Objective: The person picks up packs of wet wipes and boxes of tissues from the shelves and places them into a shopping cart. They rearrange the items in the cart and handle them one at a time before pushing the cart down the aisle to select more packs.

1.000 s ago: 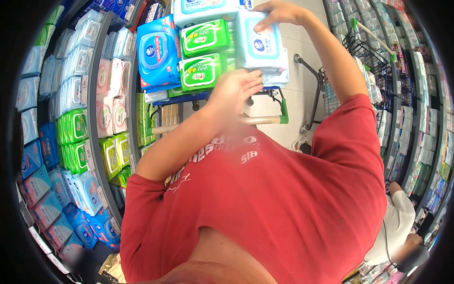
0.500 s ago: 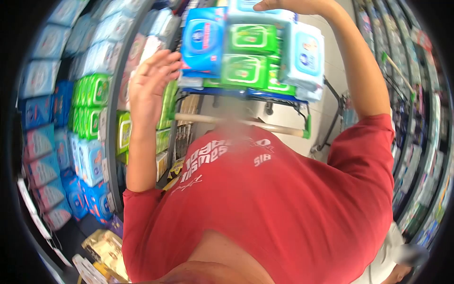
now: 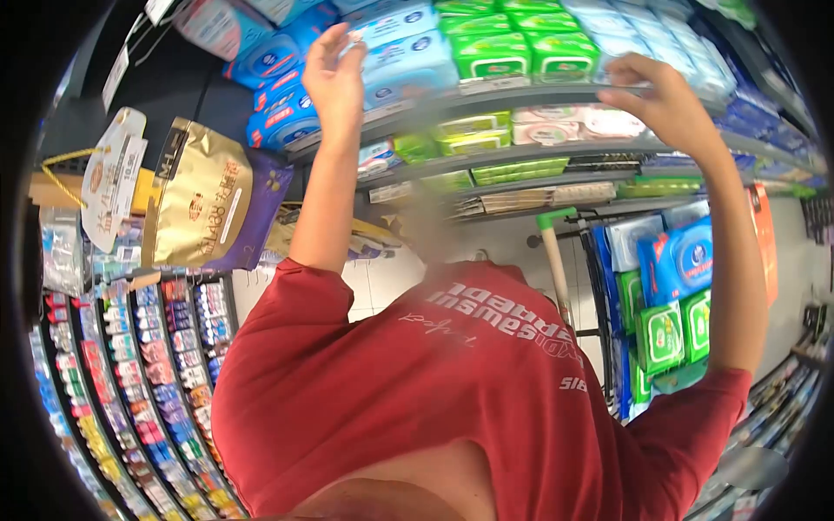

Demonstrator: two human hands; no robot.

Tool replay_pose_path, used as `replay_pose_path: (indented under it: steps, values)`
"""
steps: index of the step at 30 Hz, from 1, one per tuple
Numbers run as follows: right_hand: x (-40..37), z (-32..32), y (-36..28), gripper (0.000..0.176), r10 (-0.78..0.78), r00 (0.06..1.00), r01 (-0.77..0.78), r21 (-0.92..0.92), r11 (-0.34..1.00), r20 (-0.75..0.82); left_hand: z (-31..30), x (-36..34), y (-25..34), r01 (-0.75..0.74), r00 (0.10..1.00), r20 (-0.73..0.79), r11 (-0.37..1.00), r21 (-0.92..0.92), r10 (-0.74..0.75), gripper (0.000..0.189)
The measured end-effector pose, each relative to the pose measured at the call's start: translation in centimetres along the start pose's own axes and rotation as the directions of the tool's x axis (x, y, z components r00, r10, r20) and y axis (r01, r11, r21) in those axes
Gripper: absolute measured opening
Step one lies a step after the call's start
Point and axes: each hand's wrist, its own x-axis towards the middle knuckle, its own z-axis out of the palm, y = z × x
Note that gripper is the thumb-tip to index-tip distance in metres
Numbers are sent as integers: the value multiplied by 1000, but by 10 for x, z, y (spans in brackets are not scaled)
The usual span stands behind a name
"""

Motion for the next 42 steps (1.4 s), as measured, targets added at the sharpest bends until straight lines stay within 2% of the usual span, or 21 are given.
replay_pose_path:
  steps: [2,3,4,6,8,10,11,12,14,19,21,24,26,28,30,32,33,35,39,41,42]
  values:
    - [44,27,-27,48,-110,994,110,-30,993,-9,-32,17,-11,-188,967,-102,926,327,232,36]
    - [69,43,-32,51,-165,986,165,1,986,-7,-49,27,-18,-175,961,-129,902,396,243,47]
    - [94,60,-39,54,-221,975,221,32,975,-9,-59,33,-21,-169,959,-143,898,407,245,47]
    - [130,97,-70,42,-291,954,295,47,954,-66,-77,45,-24,-78,906,-304,823,563,294,46]
    - [180,125,-97,60,-360,933,359,58,932,16,-91,65,-37,-34,872,-376,805,592,313,50]
    - [214,156,-124,67,-371,928,370,17,929,22,-104,83,-51,40,803,-486,784,620,343,60]
    - [235,177,-131,69,-404,914,405,39,913,-39,-111,91,-49,76,834,-505,862,501,220,63]
    - [250,194,-138,70,-432,896,439,57,897,-106,-114,98,-44,76,834,-506,861,503,222,63]
    - [264,202,-170,72,-273,962,273,95,957,-16,-116,107,-31,177,822,-565,917,359,63,67]
    - [307,241,-190,73,-148,987,138,149,979,59,-147,144,-76,238,836,-548,922,305,-35,65]
    - [321,249,-191,75,-100,991,85,156,984,89,-154,153,-99,131,801,-599,974,183,4,51]
    - [337,258,-189,80,-104,973,92,66,994,206,-138,143,-69,144,772,-631,988,60,-74,51]
    - [335,262,-187,86,-127,992,127,75,989,6,-147,149,-76,210,785,-604,976,57,-134,53]
    - [334,261,-183,86,-117,993,115,102,988,11,-147,143,-67,146,868,-481,989,9,-124,55]
    - [330,253,-176,87,-104,994,102,127,987,13,-134,131,-47,146,872,-473,989,8,-125,52]
    - [313,237,-173,80,-190,982,170,377,911,15,-129,126,-43,38,888,-458,999,-19,-43,48]
    - [308,238,-170,80,-182,983,164,374,913,13,-125,123,-39,60,896,-440,998,-27,-65,45]
    - [299,238,-166,68,-219,950,302,477,825,-223,-120,120,-38,49,909,-410,997,-59,-69,45]
    - [284,224,-153,58,-156,972,224,492,841,-176,-99,105,-27,71,931,-347,988,-137,-115,48]
    - [277,216,-144,57,-116,980,193,654,731,-161,-91,99,-31,103,937,-319,986,-134,-141,51]
    - [274,211,-139,57,-110,980,194,652,733,-167,-86,97,-32,133,940,-297,983,-127,-166,53]
